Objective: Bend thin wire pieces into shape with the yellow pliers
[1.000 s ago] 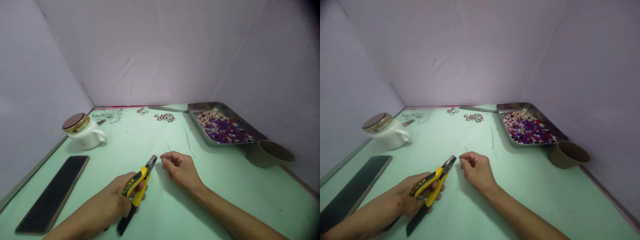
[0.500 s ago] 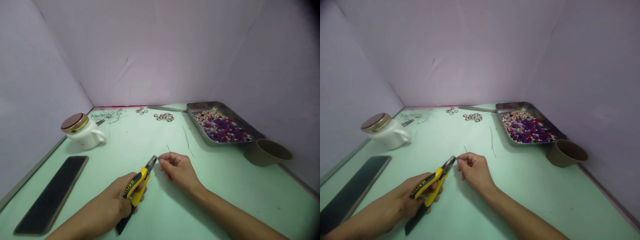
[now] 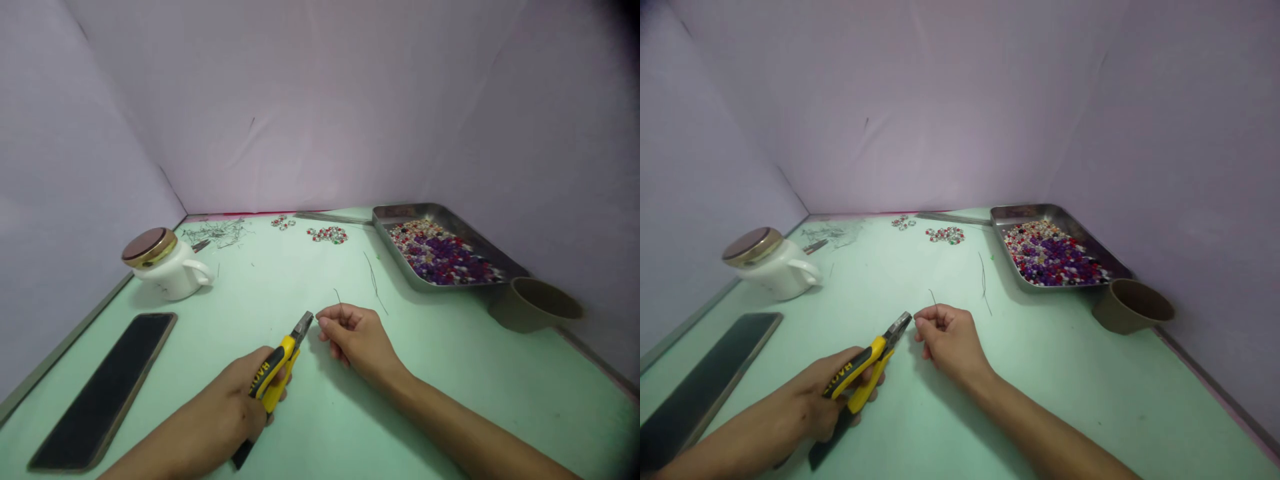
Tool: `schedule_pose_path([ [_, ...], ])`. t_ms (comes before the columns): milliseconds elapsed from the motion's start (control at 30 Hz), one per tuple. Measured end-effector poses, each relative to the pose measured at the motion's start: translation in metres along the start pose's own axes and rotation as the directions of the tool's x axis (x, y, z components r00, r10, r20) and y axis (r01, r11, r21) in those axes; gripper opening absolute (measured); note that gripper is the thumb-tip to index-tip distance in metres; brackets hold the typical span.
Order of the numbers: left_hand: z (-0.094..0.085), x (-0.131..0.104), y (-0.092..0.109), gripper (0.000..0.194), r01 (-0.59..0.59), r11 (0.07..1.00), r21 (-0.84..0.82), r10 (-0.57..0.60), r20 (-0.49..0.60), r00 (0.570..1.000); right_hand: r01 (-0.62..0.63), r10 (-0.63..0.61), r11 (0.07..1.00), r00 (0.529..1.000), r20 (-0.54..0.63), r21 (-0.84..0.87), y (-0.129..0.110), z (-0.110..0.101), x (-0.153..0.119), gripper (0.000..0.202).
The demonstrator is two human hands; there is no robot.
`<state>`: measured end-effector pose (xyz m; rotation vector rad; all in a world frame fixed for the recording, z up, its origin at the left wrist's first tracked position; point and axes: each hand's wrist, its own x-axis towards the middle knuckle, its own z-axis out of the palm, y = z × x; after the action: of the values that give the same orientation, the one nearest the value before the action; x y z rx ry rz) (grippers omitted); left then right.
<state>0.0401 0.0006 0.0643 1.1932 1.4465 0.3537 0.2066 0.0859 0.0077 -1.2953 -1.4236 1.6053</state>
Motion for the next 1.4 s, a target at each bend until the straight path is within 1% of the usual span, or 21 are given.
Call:
schedule_pose_path([
  [67, -0.003, 0.0, 0.001, 0.032, 0.008, 1.0, -0.018, -0.008, -0.007, 1.0, 0.058, -0.068, 0.992, 0.994, -0.082, -0.112, 0.0, -0.011, 0.007, 0.013],
  [167, -0.006, 0.003, -0.001, 0.032, 0.013, 0.999, -0.037, -0.017, -0.096, 0.995, 0.162, -0.25, 0.919, 0.945, -0.212, -0.359, 0.0, -0.036, 0.023, 0.015],
  [233, -0.008, 0.007, -0.006, 0.032, 0.015, 0.999, -0.051, -0.023, -0.15, 0.988, 0.158, -0.277, 0.898, 0.928, -0.249, -0.412, 0.0, -0.052, 0.033, 0.017],
  [367, -0.009, 0.019, -0.023, 0.033, 0.007, 0.996, -0.091, -0.019, -0.13, 0.991, 0.128, -0.227, 0.914, 0.948, -0.224, -0.385, 0.0, -0.069, 0.045, 0.018],
  [433, -0.01, 0.024, -0.03, 0.034, 0.02, 0.995, -0.096, -0.032, -0.126, 0.991, 0.161, -0.289, 0.859, 0.936, -0.2, -0.487, -0.002, -0.073, 0.047, 0.019],
  [500, -0.01, 0.026, -0.034, 0.035, 0.032, 0.994, -0.108, -0.045, -0.124, 0.991, 0.198, -0.376, 0.773, 0.908, -0.185, -0.603, -0.005, -0.076, 0.047, 0.02],
  [567, -0.01, 0.026, -0.033, 0.035, 0.032, 0.992, -0.122, -0.047, -0.124, 0.991, 0.236, -0.451, 0.72, 0.874, -0.182, -0.652, -0.01, -0.079, 0.044, 0.021],
  [633, -0.01, 0.022, -0.028, 0.034, 0.026, 0.993, -0.119, -0.041, -0.127, 0.991, 0.274, -0.476, 0.759, 0.853, -0.216, -0.591, -0.017, -0.078, 0.04, 0.021],
  [667, -0.01, 0.02, -0.025, 0.033, 0.01, 0.994, -0.112, -0.025, -0.131, 0.991, 0.281, -0.448, 0.813, 0.861, -0.24, -0.511, -0.021, -0.076, 0.036, 0.022],
  [733, -0.009, 0.014, -0.017, 0.031, -0.046, 0.993, -0.11, 0.031, -0.136, 0.99, 0.218, -0.279, 0.942, 0.932, -0.234, -0.254, -0.026, -0.068, 0.028, 0.024],
  [767, -0.009, 0.012, -0.014, 0.03, -0.066, 0.991, -0.115, 0.051, -0.133, 0.99, 0.14, -0.155, 0.985, 0.973, -0.17, -0.097, -0.028, -0.061, 0.023, 0.026],
  [800, -0.008, 0.009, -0.011, 0.03, -0.081, 0.989, -0.12, 0.066, -0.131, 0.989, 0.025, -0.023, 0.999, 0.998, -0.053, 0.046, -0.028, -0.054, 0.018, 0.029],
  [833, -0.008, 0.008, -0.009, 0.03, -0.09, 0.988, -0.122, 0.075, -0.126, 0.989, -0.097, 0.083, 0.983, 0.992, 0.092, 0.159, -0.026, -0.047, 0.014, 0.032],
  [900, -0.007, 0.005, -0.006, 0.03, -0.095, 0.99, -0.104, 0.084, -0.11, 0.99, -0.293, 0.19, 0.91, 0.924, 0.331, 0.294, -0.019, -0.033, 0.008, 0.035],
  [967, -0.008, 0.003, -0.003, 0.029, -0.124, 0.991, -0.045, 0.12, -0.098, 0.988, -0.348, 0.183, 0.863, 0.891, 0.416, 0.366, -0.009, -0.022, 0.005, 0.028],
  [1067, -0.009, 0.001, 0.0, 0.028, -0.132, 0.99, 0.041, 0.135, -0.08, 0.988, -0.283, 0.115, 0.875, 0.91, 0.398, 0.393, 0.003, -0.014, 0.005, 0.019],
  [1133, -0.009, 0.003, -0.002, 0.029, -0.125, 0.991, 0.043, 0.128, -0.067, 0.99, -0.233, 0.082, 0.888, 0.929, 0.362, 0.396, 0.005, -0.012, 0.006, 0.021],
  [1233, -0.007, 0.013, -0.016, 0.033, -0.134, 0.991, 0.011, 0.134, -0.068, 0.989, -0.213, 0.069, 0.885, 0.94, 0.335, 0.414, 0.006, -0.011, 0.006, 0.028],
  [1267, -0.007, 0.017, -0.022, 0.035, -0.144, 0.99, 0.002, 0.144, -0.04, 0.989, -0.216, 0.069, 0.882, 0.938, 0.339, 0.419, 0.007, -0.01, 0.006, 0.03],
  [1333, -0.006, 0.024, -0.033, 0.036, -0.152, 0.988, 0.025, 0.154, -0.072, 0.985, -0.222, 0.067, 0.877, 0.935, 0.348, 0.427, 0.008, -0.009, 0.006, 0.033],
  [1400, -0.005, 0.025, -0.036, 0.034, -0.125, 0.992, 0.022, 0.127, -0.103, 0.987, -0.225, 0.073, 0.874, 0.937, 0.342, 0.431, 0.01, -0.008, 0.005, 0.034],
])
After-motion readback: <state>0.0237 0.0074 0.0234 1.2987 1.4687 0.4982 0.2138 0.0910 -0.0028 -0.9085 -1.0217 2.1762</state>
